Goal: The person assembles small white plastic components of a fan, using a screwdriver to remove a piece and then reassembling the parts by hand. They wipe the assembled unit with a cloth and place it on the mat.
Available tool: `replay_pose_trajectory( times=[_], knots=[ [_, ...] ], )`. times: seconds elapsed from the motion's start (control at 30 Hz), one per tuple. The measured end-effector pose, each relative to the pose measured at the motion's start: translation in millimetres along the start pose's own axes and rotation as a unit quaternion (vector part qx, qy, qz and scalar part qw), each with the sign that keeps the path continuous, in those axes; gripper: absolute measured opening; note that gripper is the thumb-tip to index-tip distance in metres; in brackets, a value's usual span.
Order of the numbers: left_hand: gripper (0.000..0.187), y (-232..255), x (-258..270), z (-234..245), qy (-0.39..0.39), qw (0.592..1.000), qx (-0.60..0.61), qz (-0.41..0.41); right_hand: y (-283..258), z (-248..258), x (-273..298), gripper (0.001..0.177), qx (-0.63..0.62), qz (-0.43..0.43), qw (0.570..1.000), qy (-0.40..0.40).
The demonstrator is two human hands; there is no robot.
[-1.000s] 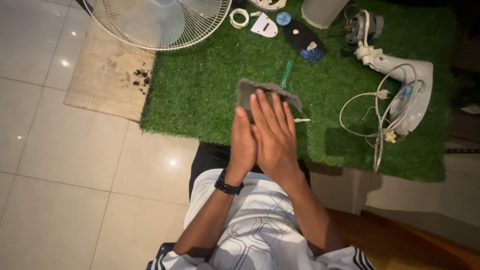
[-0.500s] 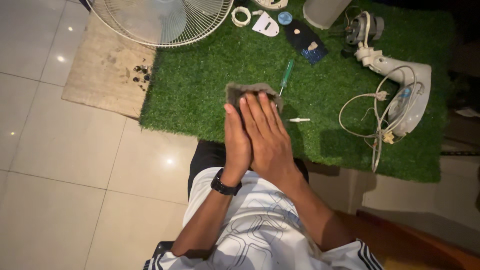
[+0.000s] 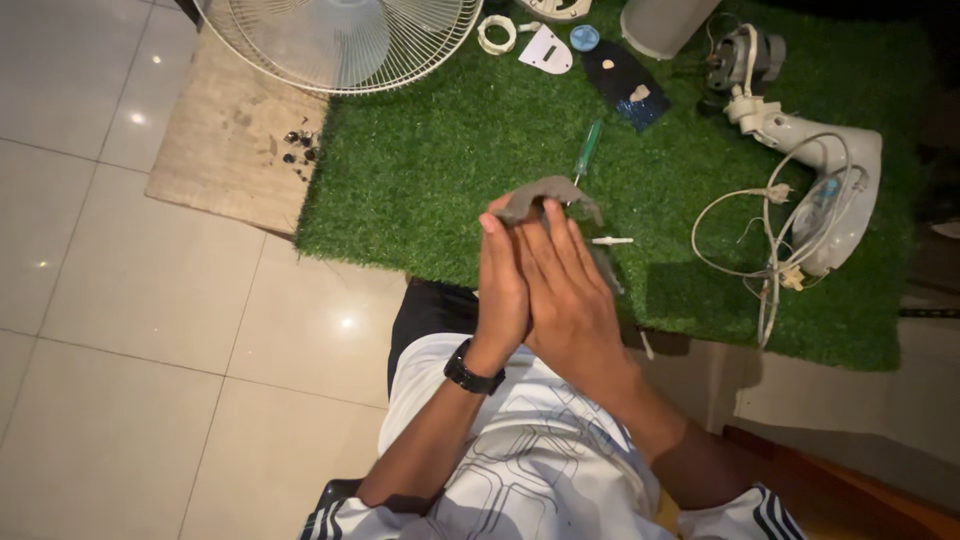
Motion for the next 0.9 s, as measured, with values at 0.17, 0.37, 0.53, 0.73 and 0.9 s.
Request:
replay_pose_trajectory(
  times=[0.17, 0.37, 0.53, 0.73, 0.9],
  knots=[
    [0.064, -4, -5, 7, -0.01, 0.99, 0.138, 0.033, 1, -11, 19, 0.041, -0.074, 0.0, 0.996, 0.05],
    [0.058, 15, -16, 22, -0.011, 0.983, 0.181, -0.028, 44, -10, 67, 0.036, -0.247, -0.132, 0.946, 0.165],
    [0.053, 31, -10, 19, -0.003, 0.996, 0.072, -0.06, 78, 9, 73, 0.024, -0.516, -0.235, 0.728, 0.386],
    [0.048, 30, 7, 2, -0.018, 0.997, 0.007, -0.073, 6, 12, 24, 0.046, -0.211, -0.053, 0.971, 0.096],
    [0.052, 28, 18, 1, -0.015, 0.983, -0.147, -0.111, 20, 9, -9, 0.054, -0.267, -0.133, 0.946, 0.127]
  ],
)
Point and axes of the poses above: each hand's wrist, its own x-axis away from the middle knuckle, its own z-axis out of the back of the hand, y = z × x, the point moved 4 cm from there along -x, towards the middle knuckle, and after that the axes turned 13 degrees about -x, right-handed, at the moved point
